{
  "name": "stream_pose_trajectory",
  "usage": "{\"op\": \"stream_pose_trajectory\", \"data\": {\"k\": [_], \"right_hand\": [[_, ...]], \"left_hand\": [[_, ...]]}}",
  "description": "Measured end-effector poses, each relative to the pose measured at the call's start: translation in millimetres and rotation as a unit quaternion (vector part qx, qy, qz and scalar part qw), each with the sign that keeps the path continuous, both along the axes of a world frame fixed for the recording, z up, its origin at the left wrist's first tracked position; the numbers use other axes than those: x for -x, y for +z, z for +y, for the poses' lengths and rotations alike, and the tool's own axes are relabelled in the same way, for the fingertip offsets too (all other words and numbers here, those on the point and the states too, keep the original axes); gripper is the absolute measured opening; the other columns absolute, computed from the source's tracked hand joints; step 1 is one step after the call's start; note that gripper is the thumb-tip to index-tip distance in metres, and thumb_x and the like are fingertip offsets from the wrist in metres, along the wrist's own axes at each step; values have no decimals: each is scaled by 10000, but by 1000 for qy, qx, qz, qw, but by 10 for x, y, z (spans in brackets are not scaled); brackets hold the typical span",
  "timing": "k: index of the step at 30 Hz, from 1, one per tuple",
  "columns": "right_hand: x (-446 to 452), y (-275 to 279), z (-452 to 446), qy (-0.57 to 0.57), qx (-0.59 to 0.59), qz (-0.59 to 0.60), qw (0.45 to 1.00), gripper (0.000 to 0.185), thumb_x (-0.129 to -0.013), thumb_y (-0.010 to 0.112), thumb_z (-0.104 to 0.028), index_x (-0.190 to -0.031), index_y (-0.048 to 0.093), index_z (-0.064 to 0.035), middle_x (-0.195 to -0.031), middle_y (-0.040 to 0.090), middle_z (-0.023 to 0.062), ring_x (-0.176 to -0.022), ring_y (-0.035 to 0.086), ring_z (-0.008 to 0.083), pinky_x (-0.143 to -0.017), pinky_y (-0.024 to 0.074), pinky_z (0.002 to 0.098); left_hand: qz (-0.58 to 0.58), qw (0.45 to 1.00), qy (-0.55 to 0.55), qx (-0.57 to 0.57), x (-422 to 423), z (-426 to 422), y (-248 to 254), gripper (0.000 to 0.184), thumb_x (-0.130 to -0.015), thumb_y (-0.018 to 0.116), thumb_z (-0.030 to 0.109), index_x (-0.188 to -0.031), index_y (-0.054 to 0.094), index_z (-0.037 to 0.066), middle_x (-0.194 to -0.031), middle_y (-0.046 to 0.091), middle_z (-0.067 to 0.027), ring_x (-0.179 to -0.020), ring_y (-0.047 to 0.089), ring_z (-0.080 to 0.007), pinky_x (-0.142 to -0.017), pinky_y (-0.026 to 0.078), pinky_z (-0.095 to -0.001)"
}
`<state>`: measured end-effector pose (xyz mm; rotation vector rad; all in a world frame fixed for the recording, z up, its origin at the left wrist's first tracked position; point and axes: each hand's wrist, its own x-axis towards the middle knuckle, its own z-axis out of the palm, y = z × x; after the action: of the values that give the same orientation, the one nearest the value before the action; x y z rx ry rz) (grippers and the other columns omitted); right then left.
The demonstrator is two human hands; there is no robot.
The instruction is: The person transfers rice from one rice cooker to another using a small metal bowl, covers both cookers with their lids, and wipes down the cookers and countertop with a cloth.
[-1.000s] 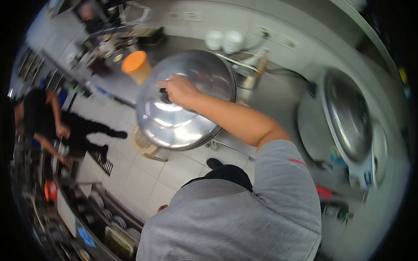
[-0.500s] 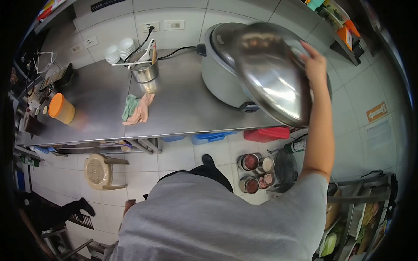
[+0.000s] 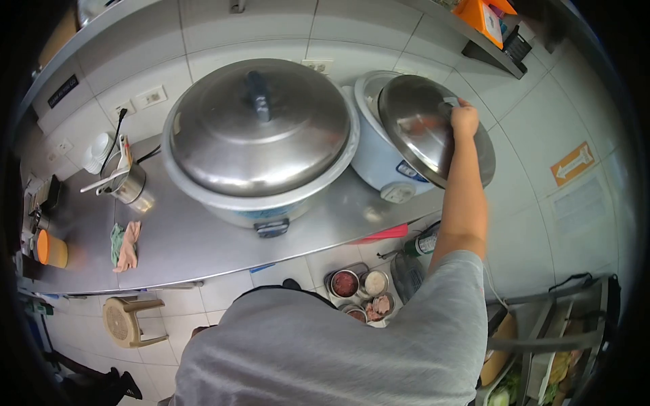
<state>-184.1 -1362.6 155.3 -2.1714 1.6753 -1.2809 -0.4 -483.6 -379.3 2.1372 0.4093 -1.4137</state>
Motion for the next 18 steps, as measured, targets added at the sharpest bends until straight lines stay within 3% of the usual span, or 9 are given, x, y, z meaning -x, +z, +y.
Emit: {"op": "stream_pose_trajectory", "data": {"k": [3, 6, 7, 9, 10, 11, 14, 17, 18], "right_hand": [[-258, -163, -434, 6, -12, 65, 998, 402, -771, 567, -138, -1166, 641, -133, -1113, 634, 180, -1044, 607, 313, -913, 454, 361], [-498, -325, -646, 26, -13, 96, 995, 389, -790, 549, -162, -1168, 640, -146, -1091, 633, 195, -1029, 606, 328, -901, 460, 380], [-558, -359, -697, 35, -9, 97, 995, 384, -796, 544, -171, -1168, 640, -151, -1082, 633, 200, -1023, 606, 333, -895, 463, 387], [-615, -419, -829, 53, -13, 94, 994, 380, -803, 549, -185, -1170, 639, -156, -1073, 637, 199, -1012, 611, 335, -884, 468, 393], [-635, -447, -880, 62, -13, 95, 993, 377, -806, 552, -192, -1172, 638, -159, -1069, 639, 199, -1006, 613, 336, -878, 471, 396], [-640, -491, -901, 53, 0, 90, 995, 383, -812, 554, -196, -1187, 628, -167, -1065, 640, 195, -995, 615, 343, -870, 473, 403], [-605, -494, -877, 47, 6, 120, 992, 395, -825, 520, -208, -1207, 615, -184, -1059, 644, 189, -987, 617, 349, -860, 476, 419], [-523, -642, -1218, 55, 30, 166, 984, 413, -845, 443, -265, -1217, 603, -185, -1044, 649, 187, -966, 626, 356, -842, 476, 453], [-519, -650, -1180, 50, 19, 176, 983, 422, -845, 451, -266, -1231, 588, -166, -1011, 654, 196, -931, 632, 368, -812, 486, 458]], "left_hand": [[-63, 989, -116, 73, 130, -402, 326, 273, -840, 572, 249, -1046, 618, 77, -851, 641, -70, -662, 619, -177, -493, 464, -334], [-107, 994, -26, 20, 197, -1007, 1374, 251, -821, 619, 229, -1012, 617, 66, -767, 629, -50, -615, 605, -150, -443, 429, -277], [-148, 981, -110, 64, 144, -774, 1035, 245, -824, 619, 230, -1011, 618, 71, -762, 628, -49, -613, 604, -149, -443, 427, -277], [-157, 982, -79, 69, 131, -658, 934, 234, -830, 615, 225, -1011, 620, 77, -757, 630, -49, -606, 603, -145, -444, 426, -275], [-127, 991, 37, 32, 119, -723, 1009, 228, -834, 613, 220, -1012, 621, 78, -756, 633, -49, -603, 603, -143, -444, 426, -275], [-139, 989, 50, 11, 120, -749, 1132, 224, -834, 614, 203, -1012, 621, 68, -771, 643, -56, -601, 603, -144, -456, 435, -271], [-241, 969, 42, 24, 55, -474, 1103, 256, -837, 624, 177, -1046, 618, 28, -801, 657, -89, -625, 603, -156, -587, 499, -304], [-422, 900, -79, -74, -213, -400, 1366, 323, -829, 600, 234, -1042, 616, -9, -986, 648, -229, -961, 609, -374, -827, 479, -432], [-437, 891, -80, -91, -393, -286, 1372, 333, -828, 591, 227, -1062, 608, -10, -1010, 643, -227, -967, 611, -357, -850, 475, -407]]}}
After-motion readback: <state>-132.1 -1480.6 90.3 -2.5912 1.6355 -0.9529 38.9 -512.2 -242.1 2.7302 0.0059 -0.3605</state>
